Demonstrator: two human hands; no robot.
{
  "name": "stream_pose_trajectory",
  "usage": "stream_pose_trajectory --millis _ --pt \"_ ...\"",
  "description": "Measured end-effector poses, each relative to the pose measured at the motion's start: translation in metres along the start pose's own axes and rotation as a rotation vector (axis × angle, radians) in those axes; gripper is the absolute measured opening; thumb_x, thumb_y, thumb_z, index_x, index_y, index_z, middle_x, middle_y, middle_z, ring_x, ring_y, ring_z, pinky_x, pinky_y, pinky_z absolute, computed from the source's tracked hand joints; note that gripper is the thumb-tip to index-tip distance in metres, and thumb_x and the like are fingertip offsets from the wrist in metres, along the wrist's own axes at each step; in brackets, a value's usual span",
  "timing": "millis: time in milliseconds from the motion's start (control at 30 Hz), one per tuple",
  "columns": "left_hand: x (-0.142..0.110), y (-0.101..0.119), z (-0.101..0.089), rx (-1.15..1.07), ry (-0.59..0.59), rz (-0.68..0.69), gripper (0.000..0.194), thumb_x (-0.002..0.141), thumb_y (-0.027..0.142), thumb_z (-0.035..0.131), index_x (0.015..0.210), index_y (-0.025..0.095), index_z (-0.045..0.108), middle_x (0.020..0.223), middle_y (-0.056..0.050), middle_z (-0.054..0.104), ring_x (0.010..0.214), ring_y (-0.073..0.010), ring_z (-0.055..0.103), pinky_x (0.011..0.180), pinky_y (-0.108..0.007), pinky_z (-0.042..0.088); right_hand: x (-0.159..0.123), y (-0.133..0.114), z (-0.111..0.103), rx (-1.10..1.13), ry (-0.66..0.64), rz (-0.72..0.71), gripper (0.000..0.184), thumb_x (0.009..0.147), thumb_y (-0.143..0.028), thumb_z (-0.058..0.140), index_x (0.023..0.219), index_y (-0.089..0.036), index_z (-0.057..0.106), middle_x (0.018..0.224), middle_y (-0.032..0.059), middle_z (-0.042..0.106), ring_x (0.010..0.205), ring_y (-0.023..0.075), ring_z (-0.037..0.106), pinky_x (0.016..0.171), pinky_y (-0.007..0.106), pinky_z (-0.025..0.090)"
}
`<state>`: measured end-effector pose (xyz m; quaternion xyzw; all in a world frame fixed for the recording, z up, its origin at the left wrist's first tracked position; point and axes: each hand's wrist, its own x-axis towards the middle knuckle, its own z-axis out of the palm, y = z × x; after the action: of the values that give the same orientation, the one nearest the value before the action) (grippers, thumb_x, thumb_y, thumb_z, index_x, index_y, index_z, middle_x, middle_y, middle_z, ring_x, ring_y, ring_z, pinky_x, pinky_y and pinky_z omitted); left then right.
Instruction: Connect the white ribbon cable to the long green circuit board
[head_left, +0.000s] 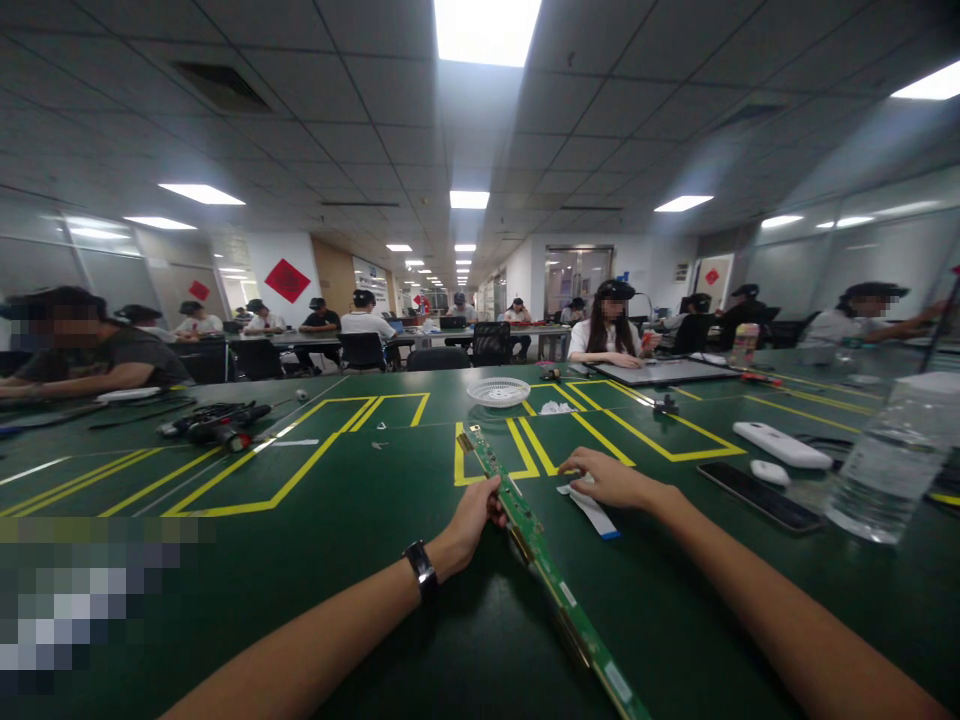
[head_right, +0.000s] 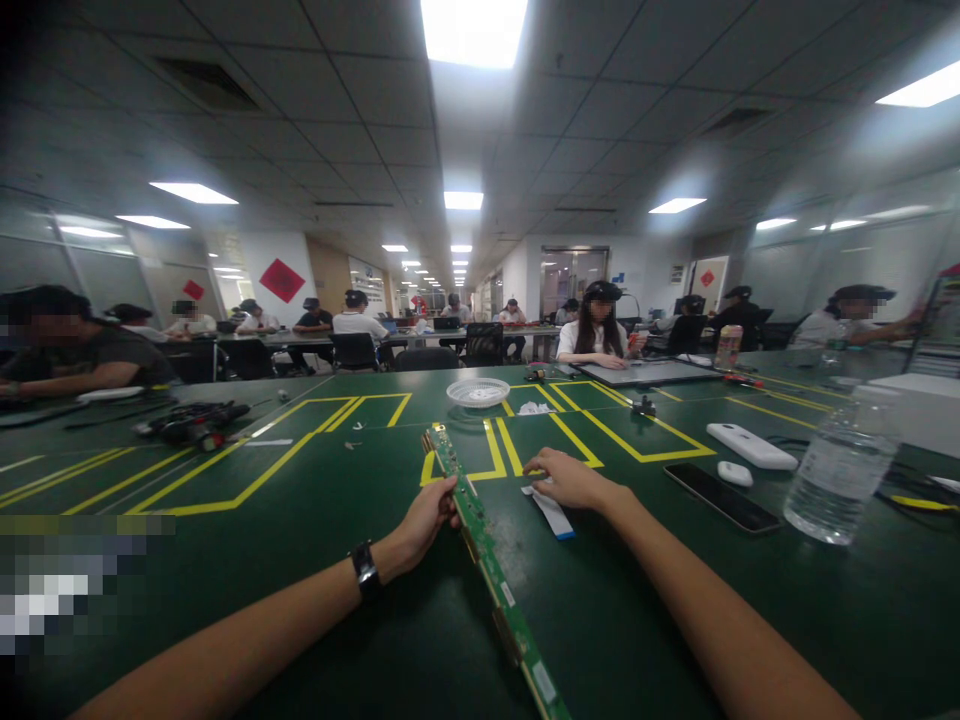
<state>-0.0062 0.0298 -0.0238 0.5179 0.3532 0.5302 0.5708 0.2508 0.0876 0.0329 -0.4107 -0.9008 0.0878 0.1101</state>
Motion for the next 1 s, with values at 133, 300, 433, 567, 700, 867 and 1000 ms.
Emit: stream_pose_trajectory --millis 133,300,433,567,700,867,1000 --pt "-0.001 0.003 0.002 -0.001 0.009 -0.014 0.038 0.080 0.049 0.051 0.066 0.014 0.054 0.056 0.000 0.052 0.047 -0.0092 0.046 0.048 -0.022 0.035 -0.004 0.004 -0.008 0.106 -0.209 -0.071 0.050 0.075 -0.025 0.058 0.125 -0.024 0.057 0.130 0.0086 0.047 0.118 0.0255 0.045 0.101 0.038 0.032" --pt "-0.002 0.001 0.000 0.029 -0.011 0.003 0.039 0.083 0.050 0.049 0.066 0.014 0.054 0.055 0.000 0.052 0.048 -0.0091 0.046 0.051 -0.022 0.036 -0.004 0.005 -0.006 0.078 -0.212 -0.006 0.043 0.078 -0.036 0.057 0.120 -0.025 0.060 0.124 0.0087 0.049 0.116 0.0264 0.046 0.098 0.038 0.034" --pt "0.000 -0.003 -0.003 0.042 -0.034 0.006 0.042 0.084 0.052 0.048 0.066 0.014 0.053 0.057 0.000 0.052 0.050 -0.0091 0.047 0.052 -0.022 0.036 -0.003 0.007 -0.001 -0.018 -0.140 0.127 0.043 0.077 -0.044 0.059 0.114 -0.021 0.060 0.114 0.0108 0.054 0.102 0.0257 0.054 0.087 0.035 0.041" --pt "-0.001 -0.002 -0.001 0.046 -0.022 0.013 0.043 0.083 0.055 0.049 0.067 0.015 0.053 0.057 0.000 0.052 0.050 -0.0090 0.047 0.052 -0.022 0.035 -0.005 0.007 0.000 -0.092 -0.105 0.268 0.040 0.081 -0.046 0.054 0.112 -0.021 0.059 0.110 0.0123 0.058 0.096 0.0266 0.058 0.078 0.034 0.043" --pt "-0.002 0.000 0.000 0.063 -0.029 0.017 0.043 0.083 0.054 0.049 0.065 0.015 0.053 0.056 0.000 0.052 0.050 -0.0095 0.047 0.052 -0.022 0.035 -0.005 0.006 -0.001 -0.097 -0.101 0.323 0.035 0.083 -0.041 0.052 0.111 -0.021 0.060 0.106 0.0116 0.063 0.094 0.0267 0.060 0.073 0.033 0.044" --pt "-0.001 0.000 0.000 0.078 -0.014 0.009 0.043 0.083 0.053 0.048 0.065 0.014 0.053 0.055 0.000 0.052 0.048 -0.0091 0.046 0.051 -0.022 0.034 0.002 0.008 0.001 -0.104 -0.013 0.294 0.029 0.085 -0.039 0.051 0.101 -0.019 0.065 0.104 0.0111 0.066 0.096 0.0251 0.061 0.074 0.030 0.043" --pt "-0.002 0.002 0.003 0.085 0.003 -0.016 0.043 0.081 0.053 0.050 0.063 0.014 0.053 0.053 0.000 0.051 0.046 -0.0090 0.045 0.049 -0.021 0.033 0.007 0.009 0.001 -0.053 0.057 0.293 0.031 0.090 -0.037 0.045 0.096 -0.016 0.066 0.098 0.0116 0.068 0.090 0.0224 0.062 0.072 0.027 0.042"
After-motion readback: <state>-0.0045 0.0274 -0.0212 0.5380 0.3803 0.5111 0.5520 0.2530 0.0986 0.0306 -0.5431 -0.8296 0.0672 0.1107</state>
